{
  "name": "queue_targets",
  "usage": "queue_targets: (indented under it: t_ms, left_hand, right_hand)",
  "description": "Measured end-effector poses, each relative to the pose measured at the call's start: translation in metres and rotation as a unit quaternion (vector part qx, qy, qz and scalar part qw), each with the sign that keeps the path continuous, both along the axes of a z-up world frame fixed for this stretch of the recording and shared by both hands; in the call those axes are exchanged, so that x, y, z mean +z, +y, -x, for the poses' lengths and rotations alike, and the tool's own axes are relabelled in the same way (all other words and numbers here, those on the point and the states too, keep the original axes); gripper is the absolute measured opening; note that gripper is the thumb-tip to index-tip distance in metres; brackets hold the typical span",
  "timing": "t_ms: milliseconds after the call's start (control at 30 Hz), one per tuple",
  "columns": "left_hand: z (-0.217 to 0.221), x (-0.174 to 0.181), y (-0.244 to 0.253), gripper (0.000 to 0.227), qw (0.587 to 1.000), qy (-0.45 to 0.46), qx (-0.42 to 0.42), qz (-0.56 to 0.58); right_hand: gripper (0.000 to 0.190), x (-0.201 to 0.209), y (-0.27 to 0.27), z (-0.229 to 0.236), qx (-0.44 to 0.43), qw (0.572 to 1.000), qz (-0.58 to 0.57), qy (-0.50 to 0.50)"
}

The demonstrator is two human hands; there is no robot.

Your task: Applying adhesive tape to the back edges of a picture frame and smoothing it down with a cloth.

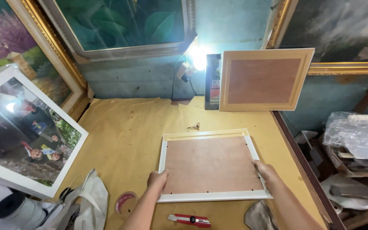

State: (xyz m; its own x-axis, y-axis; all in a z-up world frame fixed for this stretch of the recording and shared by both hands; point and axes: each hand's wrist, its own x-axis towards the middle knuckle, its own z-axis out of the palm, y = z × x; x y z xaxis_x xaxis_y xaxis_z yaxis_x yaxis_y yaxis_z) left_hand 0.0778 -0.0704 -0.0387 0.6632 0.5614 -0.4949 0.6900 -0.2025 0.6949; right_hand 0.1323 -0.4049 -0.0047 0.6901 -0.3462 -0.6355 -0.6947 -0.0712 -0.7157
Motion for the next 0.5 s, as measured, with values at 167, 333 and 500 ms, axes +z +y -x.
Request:
queue_targets:
  t_ms: [167,333,500]
  left_hand:
    - [-0.022,-0.069,0.03,0.047,0.997,-0.068,-0.015,0.02]
    - [0.009,-0.011,0.018,0.069,0.992,-0.101,-0.054,0.049]
    - [0.059,0.076,0.005,0.052,0.982,-0.152,-0.109,-0.037]
  right_hand:
    - [0.058,-0.039,-0.006,-0.024,0.068,0.991,0.086,-0.079]
    - [0.061,-0.057,-0.015,-0.032,0.143,0.965,0.176,-0.13]
    - [0.057,-0.064,-0.015,-0.025,0.098,0.966,0.174,-0.165]
